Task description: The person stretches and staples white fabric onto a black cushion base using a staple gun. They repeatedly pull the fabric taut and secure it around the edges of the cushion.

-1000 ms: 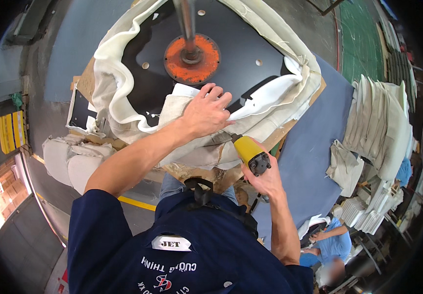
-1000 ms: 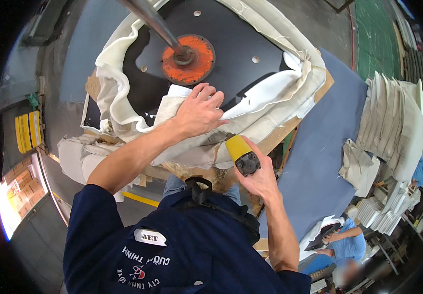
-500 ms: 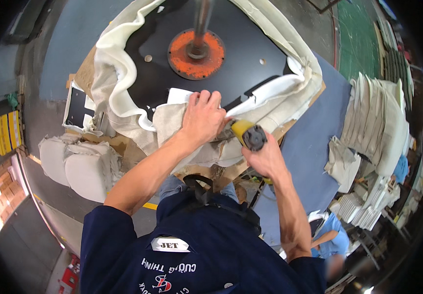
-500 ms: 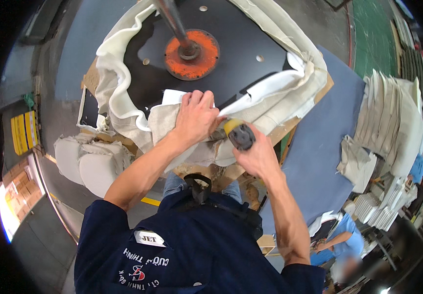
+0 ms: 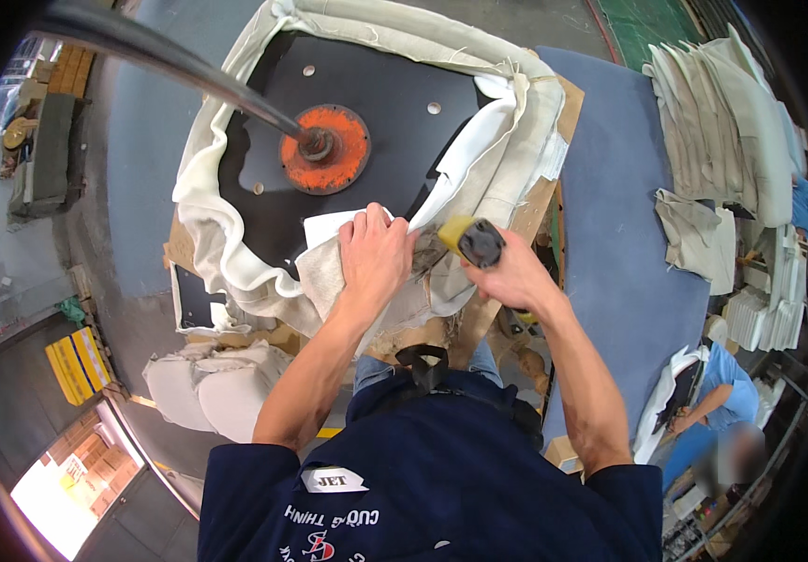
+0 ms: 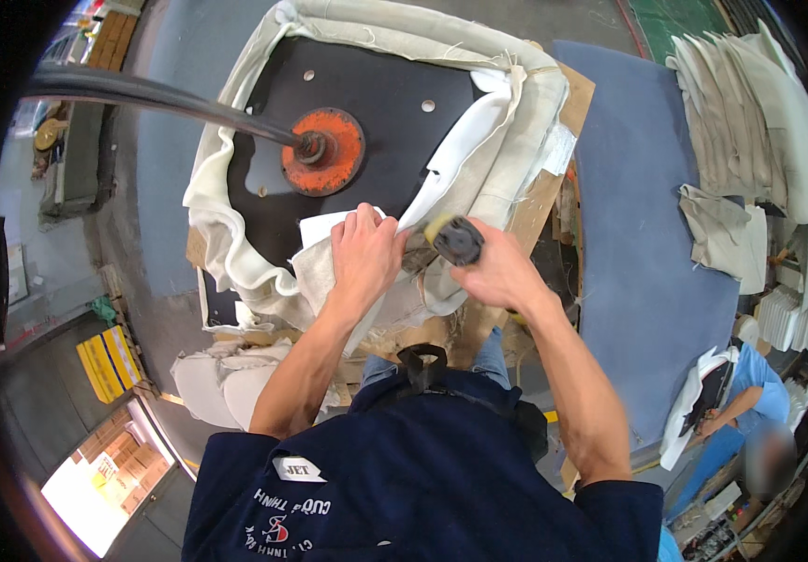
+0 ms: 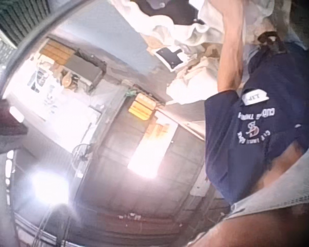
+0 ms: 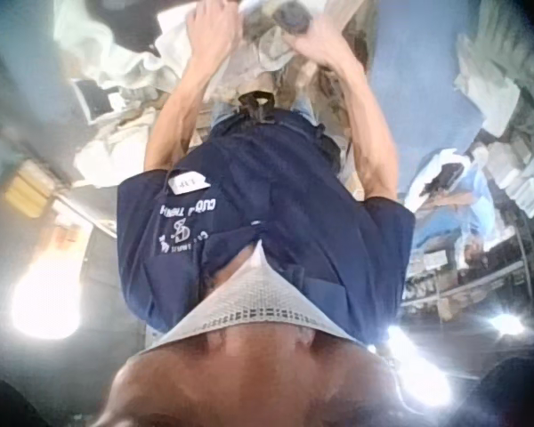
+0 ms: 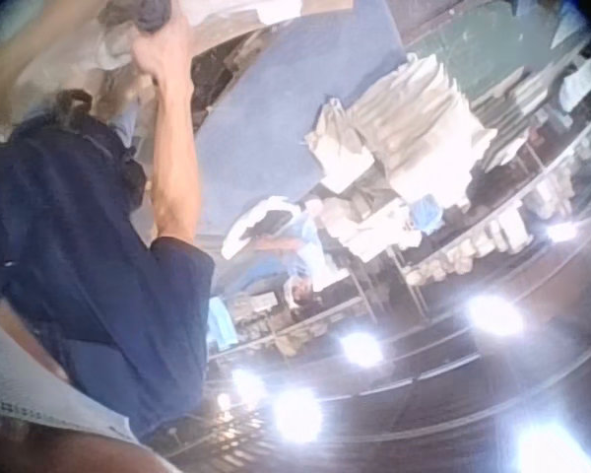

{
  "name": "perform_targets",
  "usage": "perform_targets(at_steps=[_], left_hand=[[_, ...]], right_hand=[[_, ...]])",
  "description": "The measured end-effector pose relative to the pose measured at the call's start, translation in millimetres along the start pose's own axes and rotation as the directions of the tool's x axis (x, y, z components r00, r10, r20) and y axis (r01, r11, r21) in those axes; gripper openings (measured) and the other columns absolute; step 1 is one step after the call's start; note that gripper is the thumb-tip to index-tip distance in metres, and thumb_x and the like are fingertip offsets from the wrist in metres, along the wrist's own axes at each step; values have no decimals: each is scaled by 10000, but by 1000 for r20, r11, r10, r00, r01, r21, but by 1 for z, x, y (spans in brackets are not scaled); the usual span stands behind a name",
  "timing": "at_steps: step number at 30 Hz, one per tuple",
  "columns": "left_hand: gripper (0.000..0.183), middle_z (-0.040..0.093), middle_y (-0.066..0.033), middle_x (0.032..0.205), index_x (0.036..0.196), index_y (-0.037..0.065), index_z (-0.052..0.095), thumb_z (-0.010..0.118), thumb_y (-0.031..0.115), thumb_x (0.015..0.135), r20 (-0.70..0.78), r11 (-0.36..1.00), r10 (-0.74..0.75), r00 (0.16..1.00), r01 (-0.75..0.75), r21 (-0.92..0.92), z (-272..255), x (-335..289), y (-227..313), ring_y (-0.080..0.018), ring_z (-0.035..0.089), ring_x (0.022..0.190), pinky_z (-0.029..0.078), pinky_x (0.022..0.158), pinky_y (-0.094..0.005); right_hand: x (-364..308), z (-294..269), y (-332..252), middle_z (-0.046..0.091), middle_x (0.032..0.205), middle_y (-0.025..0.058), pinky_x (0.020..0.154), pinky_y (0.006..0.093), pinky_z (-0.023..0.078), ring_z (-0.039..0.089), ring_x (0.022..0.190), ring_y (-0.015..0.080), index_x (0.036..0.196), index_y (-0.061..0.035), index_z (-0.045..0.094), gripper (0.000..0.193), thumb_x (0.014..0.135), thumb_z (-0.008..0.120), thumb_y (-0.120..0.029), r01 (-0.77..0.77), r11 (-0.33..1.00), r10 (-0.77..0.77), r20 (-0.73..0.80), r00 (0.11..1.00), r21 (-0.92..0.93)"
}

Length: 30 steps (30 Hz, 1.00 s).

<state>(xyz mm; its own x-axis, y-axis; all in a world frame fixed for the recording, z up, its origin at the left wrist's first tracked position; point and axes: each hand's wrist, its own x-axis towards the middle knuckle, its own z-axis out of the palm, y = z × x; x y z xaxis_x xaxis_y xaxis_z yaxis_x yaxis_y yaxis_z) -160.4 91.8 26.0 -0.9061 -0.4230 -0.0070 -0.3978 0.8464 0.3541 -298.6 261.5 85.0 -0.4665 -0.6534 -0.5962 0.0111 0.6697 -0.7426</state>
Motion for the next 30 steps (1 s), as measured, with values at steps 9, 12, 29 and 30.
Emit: perform_targets(at_steps=[9, 12, 29, 30], left_hand=[[320, 618, -81, 974, 915, 63, 675, 720, 378, 879, 97, 960, 119, 988, -139, 245, -4, 50, 39, -277, 557, 1030, 389, 955, -479], [244, 602, -43, 956, 859, 107, 670, 709, 345, 900, 60, 940, 295, 953, -301, 159, 13, 41, 6, -265, 546, 1016, 392, 943, -467], [138, 528, -46, 982, 887, 135, 661, 746, 217, 817, -50, 956, 233, 971, -239, -171, 14, 19, -22, -280, 492, 1014, 365, 909, -481], [137, 525, -46, 979, 889, 132, 660, 746, 210, 814, -49, 960, 212, 976, -217, -175, 13, 19, -21, -280, 492, 1011, 364, 906, -480]], right_hand=[[-39, 15, 68, 733, 996, 50, 587, 274, 548, 636, 656, 107, 1308, -11, 611, 469, 844, 670, 24, -48, 889, 63, -17, 998, 455], [-40, 16, 63, 727, 1005, 49, 585, 275, 547, 631, 659, 105, 1396, -25, 575, 559, 847, 665, 33, -58, 892, 74, -18, 997, 449], [13, 4, -47, 732, 1132, 215, 932, 392, 540, 708, 1050, 370, 1382, -52, 589, 612, 787, 730, -77, -48, 968, 53, 17, 998, -246], [12, 4, -48, 732, 1131, 214, 934, 395, 539, 707, 1052, 374, 1382, -50, 589, 610, 789, 730, -79, -64, 965, 73, 28, 997, -254]])
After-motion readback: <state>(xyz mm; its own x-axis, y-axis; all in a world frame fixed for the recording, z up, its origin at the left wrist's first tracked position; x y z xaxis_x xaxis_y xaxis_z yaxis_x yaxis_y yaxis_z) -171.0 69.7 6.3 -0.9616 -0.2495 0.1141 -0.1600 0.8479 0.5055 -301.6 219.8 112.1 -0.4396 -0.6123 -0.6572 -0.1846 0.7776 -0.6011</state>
